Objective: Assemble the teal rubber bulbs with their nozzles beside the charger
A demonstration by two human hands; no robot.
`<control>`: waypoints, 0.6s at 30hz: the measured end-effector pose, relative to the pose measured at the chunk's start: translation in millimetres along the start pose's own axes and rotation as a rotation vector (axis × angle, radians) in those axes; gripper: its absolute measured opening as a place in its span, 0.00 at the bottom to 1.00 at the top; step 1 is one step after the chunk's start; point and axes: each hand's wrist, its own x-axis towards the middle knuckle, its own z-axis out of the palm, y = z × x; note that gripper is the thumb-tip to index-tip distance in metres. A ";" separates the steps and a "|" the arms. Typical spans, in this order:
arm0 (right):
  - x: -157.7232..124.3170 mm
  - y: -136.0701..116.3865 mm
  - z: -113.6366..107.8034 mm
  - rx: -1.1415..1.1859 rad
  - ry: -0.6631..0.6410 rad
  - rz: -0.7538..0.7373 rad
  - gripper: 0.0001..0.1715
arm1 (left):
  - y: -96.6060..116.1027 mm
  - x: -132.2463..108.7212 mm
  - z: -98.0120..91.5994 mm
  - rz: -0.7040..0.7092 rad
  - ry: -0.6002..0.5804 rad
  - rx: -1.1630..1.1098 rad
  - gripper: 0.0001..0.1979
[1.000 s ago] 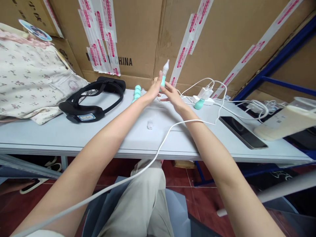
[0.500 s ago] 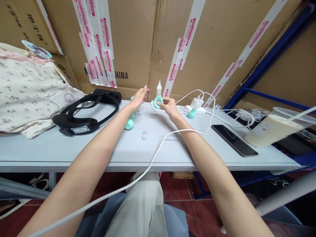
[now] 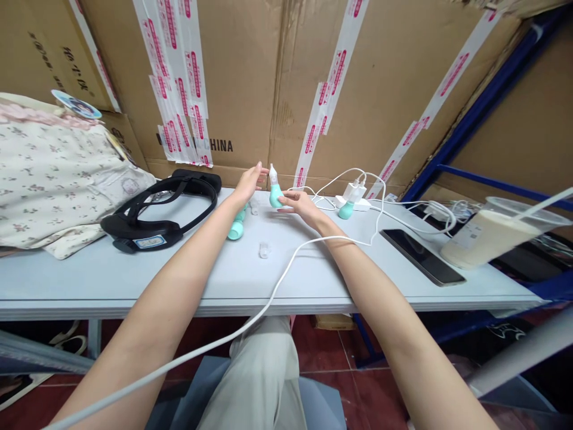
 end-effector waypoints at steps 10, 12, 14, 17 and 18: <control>-0.5 -5.8 -8.2 0.015 0.121 -0.056 0.30 | 0.7 0.8 1.6 -0.008 -0.079 0.031 0.29; -3.5 -9.1 -10.3 -0.011 0.196 -0.089 0.28 | -0.6 2.0 1.6 -0.005 -0.085 0.038 0.30; -10.1 -11.2 -15.2 -0.010 0.256 -0.126 0.27 | -2.4 2.0 1.4 0.011 -0.091 0.042 0.30; -27.5 -8.3 -32.8 0.013 0.358 -0.126 0.30 | -4.9 -0.2 1.0 0.028 -0.100 0.045 0.30; -35.2 -5.6 -42.0 0.003 0.416 -0.114 0.31 | -5.6 -1.1 0.7 0.028 -0.105 0.049 0.30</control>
